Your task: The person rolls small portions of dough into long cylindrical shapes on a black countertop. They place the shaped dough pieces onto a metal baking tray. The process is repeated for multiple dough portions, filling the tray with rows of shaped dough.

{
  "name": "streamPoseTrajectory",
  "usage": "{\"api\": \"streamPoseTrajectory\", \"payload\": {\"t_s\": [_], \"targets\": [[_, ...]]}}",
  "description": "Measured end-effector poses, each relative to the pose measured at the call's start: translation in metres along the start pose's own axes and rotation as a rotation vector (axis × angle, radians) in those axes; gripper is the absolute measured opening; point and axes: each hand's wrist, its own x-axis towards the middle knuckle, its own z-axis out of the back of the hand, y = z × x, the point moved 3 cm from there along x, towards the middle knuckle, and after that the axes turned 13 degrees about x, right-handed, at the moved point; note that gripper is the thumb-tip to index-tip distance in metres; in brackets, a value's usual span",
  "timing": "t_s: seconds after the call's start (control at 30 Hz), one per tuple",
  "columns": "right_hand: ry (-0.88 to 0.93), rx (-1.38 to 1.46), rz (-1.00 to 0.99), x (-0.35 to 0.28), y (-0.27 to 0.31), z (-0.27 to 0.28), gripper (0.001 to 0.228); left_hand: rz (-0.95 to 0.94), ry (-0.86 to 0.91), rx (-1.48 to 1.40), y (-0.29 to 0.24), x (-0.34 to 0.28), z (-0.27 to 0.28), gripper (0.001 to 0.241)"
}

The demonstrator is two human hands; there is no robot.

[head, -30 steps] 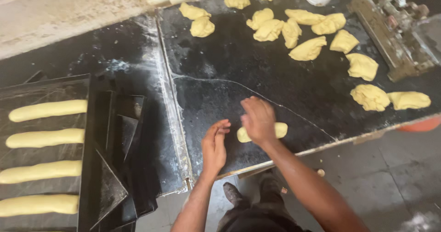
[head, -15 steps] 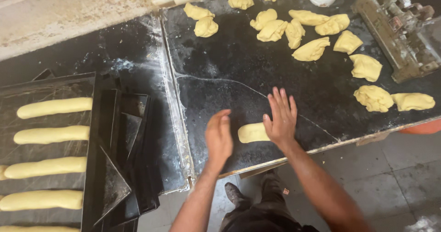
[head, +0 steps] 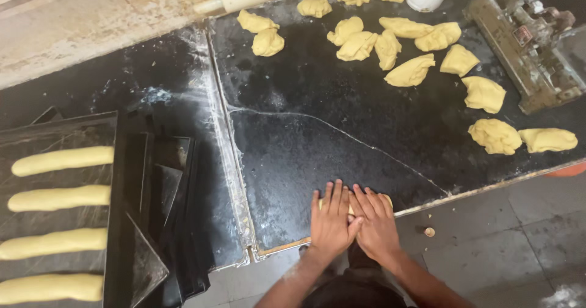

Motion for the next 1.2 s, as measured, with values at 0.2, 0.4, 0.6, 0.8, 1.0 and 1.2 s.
{"api": "streamPoseTrajectory", "payload": {"t_s": [0.2, 0.4, 0.6, 0.8, 1.0, 1.2], "targets": [[-0.173, -0.161, -0.106, 0.097, -0.050, -0.020, 0.057, 0.206, -0.155, 0.233, 0.038, 0.110, -0.019, 0.075], [0.092, -0.046, -0.042, 0.094, -0.047, 0.000, 0.057, 0.053, 0.089, 0.067, 0.028, 0.107, -0.002, 0.065], [-0.035, 0.108, -0.069, 0.029, -0.017, 0.010, 0.056, 0.076, -0.084, 0.161, -0.006, 0.052, 0.020, 0.072], [0.017, -0.097, -0.248, 0.155, -0.077, -0.001, 0.060, 0.238, -0.013, 0.214, 0.050, 0.170, -0.015, 0.070], [-0.004, 0.092, 0.004, 0.048, -0.024, 0.021, 0.060, 0.085, 0.191, 0.047, 0.006, 0.059, -0.001, 0.061], [-0.131, -0.100, -0.185, 0.131, -0.063, 0.011, 0.061, 0.252, -0.023, 0.313, 0.025, 0.151, 0.007, 0.068]]}}
